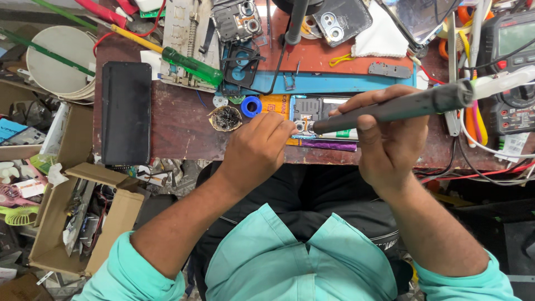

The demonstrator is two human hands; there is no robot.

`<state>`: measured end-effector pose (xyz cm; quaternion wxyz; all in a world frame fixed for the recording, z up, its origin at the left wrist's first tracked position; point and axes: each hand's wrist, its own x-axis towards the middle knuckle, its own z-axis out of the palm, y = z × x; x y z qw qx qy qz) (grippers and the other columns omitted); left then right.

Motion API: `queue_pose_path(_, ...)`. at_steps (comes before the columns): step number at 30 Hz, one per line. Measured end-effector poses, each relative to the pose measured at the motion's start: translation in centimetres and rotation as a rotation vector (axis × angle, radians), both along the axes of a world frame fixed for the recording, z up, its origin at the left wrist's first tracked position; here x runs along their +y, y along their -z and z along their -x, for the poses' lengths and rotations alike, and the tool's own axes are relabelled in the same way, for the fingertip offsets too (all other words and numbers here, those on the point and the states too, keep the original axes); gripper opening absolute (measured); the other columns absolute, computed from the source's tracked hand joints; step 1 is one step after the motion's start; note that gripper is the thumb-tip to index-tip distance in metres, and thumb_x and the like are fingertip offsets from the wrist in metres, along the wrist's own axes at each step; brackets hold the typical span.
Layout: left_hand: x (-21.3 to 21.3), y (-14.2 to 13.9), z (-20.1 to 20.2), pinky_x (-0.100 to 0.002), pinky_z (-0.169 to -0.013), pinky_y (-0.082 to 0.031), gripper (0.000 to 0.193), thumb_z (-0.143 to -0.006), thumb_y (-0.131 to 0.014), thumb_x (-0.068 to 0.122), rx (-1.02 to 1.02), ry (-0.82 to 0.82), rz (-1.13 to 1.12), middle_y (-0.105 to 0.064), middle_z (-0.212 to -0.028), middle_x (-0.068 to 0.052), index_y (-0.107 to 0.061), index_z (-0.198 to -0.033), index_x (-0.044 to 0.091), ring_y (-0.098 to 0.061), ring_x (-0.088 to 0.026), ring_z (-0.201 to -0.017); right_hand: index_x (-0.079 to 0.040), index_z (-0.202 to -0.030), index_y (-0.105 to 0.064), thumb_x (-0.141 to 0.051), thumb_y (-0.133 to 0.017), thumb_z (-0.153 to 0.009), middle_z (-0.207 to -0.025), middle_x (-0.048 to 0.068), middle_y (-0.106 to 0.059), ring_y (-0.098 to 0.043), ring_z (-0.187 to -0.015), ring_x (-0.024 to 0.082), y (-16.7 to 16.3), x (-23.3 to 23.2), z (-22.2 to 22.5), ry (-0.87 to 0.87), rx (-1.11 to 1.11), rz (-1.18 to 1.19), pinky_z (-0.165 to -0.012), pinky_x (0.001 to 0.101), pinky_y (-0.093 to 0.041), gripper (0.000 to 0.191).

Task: The person tests a smartphone by unlocking it and navigating the screen, then uses a heat gun to warm the internal components while the device is open. The person handles the phone and heat gun throughout the process.

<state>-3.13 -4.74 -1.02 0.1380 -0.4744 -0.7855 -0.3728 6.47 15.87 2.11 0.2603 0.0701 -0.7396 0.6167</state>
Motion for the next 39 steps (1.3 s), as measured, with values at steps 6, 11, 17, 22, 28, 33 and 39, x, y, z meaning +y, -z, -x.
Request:
queue_pose_path(6, 0.1, 0.3, -0.1, -0.039, -0.068, -0.052, 0.012, -0.089, -0.074, 0.006, -0.014, -0.006, 0.022, -0.064, -0.096, -0.009, -0.066, -0.097, 0.002, -0.065, -0.026, -0.087, 0.000, -0.131, -0.039, -0.010, -0.060, -0.116, -0.111, 0.019, -0.067, -0.072, -0.104, 0.023, 0.7, 0.2, -0.1, 0.007, -0.063, -0.121, -0.094, 0.0367, -0.063, 0.027)
queue_pose_path(11, 0.2, 0.4, 0.0, -0.038, -0.075, -0.056, 0.015, -0.088, -0.073, 0.007, 0.009, -0.006, 0.003, -0.069, -0.114, -0.013, -0.068, -0.101, 0.001, -0.068, -0.027, -0.099, 0.000, -0.130, -0.039, -0.012, -0.060, -0.116, -0.110, 0.019, -0.067, -0.073, -0.102, 0.024, 0.3, 0.2, -0.1, -0.010, -0.072, -0.148, -0.093, 0.0364, -0.064, 0.028)
queue_pose_path(17, 0.1, 0.5, 0.1, -0.037, -0.077, -0.057, 0.017, -0.085, -0.072, 0.006, 0.018, 0.001, 0.008, -0.070, -0.116, -0.013, -0.069, -0.101, 0.001, -0.068, -0.026, -0.101, -0.001, -0.130, -0.038, -0.013, -0.059, -0.117, -0.110, 0.018, -0.069, -0.074, -0.102, 0.023, 0.3, 0.3, -0.3, -0.015, -0.066, -0.150, -0.094, 0.0345, -0.063, 0.028)
queue_pose_path(22, 0.1, 0.6, 0.0, -0.037, -0.077, -0.057, 0.016, -0.085, -0.071, 0.005, 0.033, 0.005, 0.005, -0.070, -0.115, -0.013, -0.070, -0.100, 0.000, -0.068, -0.026, -0.100, 0.000, -0.128, -0.041, -0.010, -0.061, -0.115, -0.108, 0.018, -0.068, -0.073, -0.102, 0.023, 0.1, 0.2, -0.1, -0.003, -0.070, -0.173, -0.093, 0.0339, -0.063, 0.026)
queue_pose_path(28, 0.2, 0.7, 0.1, -0.037, -0.075, -0.057, 0.020, -0.082, -0.071, 0.004, 0.034, 0.007, 0.021, -0.070, -0.115, -0.014, -0.070, -0.101, -0.001, -0.068, -0.026, -0.098, 0.003, -0.124, -0.051, -0.006, -0.072, -0.105, -0.112, 0.016, -0.071, -0.076, -0.101, 0.023, -1.9, -0.4, 0.2, -0.015, -0.108, -0.412, -0.089, 0.0315, -0.063, 0.030)
queue_pose_path(33, 0.2, 0.7, 0.1, -0.037, -0.075, -0.057, 0.023, -0.081, -0.072, 0.003, 0.034, 0.000, 0.015, -0.070, -0.115, -0.015, -0.069, -0.103, -0.001, -0.068, -0.027, -0.099, 0.002, -0.116, -0.061, -0.006, -0.077, -0.099, -0.105, 0.012, -0.075, -0.078, -0.095, 0.020, -3.3, -0.7, 0.9, -0.016, -0.137, -0.503, -0.084, 0.0307, -0.061, 0.024)
queue_pose_path(39, 0.3, 0.6, 0.2, -0.037, -0.076, -0.057, 0.018, -0.084, -0.073, 0.004, 0.038, 0.002, 0.011, -0.069, -0.114, -0.013, -0.069, -0.102, 0.000, -0.068, -0.027, -0.100, 0.000, -0.120, -0.060, -0.004, -0.073, -0.102, -0.108, 0.011, -0.075, -0.078, -0.098, 0.021, -3.7, -0.7, 1.0, -0.093, -0.144, -0.425, -0.087, 0.0310, -0.062, 0.023)
